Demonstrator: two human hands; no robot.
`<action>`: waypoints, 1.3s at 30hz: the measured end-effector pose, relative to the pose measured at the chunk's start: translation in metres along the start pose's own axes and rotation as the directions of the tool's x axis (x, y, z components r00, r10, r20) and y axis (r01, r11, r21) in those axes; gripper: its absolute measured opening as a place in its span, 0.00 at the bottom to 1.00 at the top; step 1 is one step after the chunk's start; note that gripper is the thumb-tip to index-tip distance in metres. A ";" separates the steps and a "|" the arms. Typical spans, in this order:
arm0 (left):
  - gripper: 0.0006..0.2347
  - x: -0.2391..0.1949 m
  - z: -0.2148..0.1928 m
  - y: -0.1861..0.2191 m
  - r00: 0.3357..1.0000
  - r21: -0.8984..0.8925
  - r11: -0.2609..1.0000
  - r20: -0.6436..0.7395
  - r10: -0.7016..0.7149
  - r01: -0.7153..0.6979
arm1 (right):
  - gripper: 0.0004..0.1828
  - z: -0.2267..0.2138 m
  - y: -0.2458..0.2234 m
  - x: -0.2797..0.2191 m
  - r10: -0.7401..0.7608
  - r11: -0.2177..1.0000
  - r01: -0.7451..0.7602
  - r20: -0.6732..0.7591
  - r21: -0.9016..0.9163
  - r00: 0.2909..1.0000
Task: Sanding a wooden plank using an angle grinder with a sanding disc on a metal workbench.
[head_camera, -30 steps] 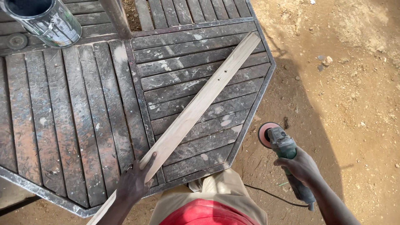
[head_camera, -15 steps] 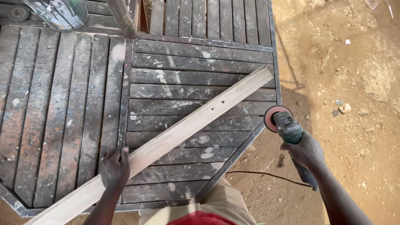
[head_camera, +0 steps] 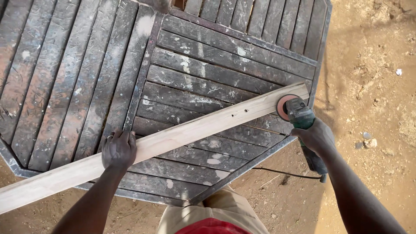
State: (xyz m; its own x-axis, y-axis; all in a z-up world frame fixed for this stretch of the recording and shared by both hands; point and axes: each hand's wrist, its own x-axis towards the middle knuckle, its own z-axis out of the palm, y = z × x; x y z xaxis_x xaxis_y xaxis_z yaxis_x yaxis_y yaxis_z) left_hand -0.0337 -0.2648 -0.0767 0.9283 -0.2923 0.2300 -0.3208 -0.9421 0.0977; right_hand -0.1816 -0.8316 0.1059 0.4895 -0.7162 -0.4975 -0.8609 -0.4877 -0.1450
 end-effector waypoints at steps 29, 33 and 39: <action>0.13 0.004 -0.002 -0.006 0.999 -0.197 0.980 -0.033 -0.017 0.010 | 0.36 0.068 -0.088 -0.075 0.011 0.996 -0.012 -0.021 -0.085 1.000; 0.13 0.007 -0.008 -0.003 1.000 -0.211 0.977 -0.020 -0.023 0.019 | 0.38 0.102 -0.145 -0.127 0.006 0.966 0.039 0.173 -0.254 0.985; 0.13 0.004 0.000 -0.004 1.000 -0.199 0.980 -0.016 -0.026 0.022 | 0.35 0.143 -0.229 -0.196 -0.268 0.848 0.441 0.482 -0.292 0.834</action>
State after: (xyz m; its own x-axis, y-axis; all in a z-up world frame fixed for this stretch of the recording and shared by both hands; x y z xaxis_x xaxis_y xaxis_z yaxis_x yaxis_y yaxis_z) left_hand -0.0288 -0.2621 -0.0764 0.9331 -0.2651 0.2431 -0.3314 -0.8965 0.2939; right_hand -0.1006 -0.5080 0.1141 0.5720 -0.2259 -0.7886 -0.4738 -0.8758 -0.0927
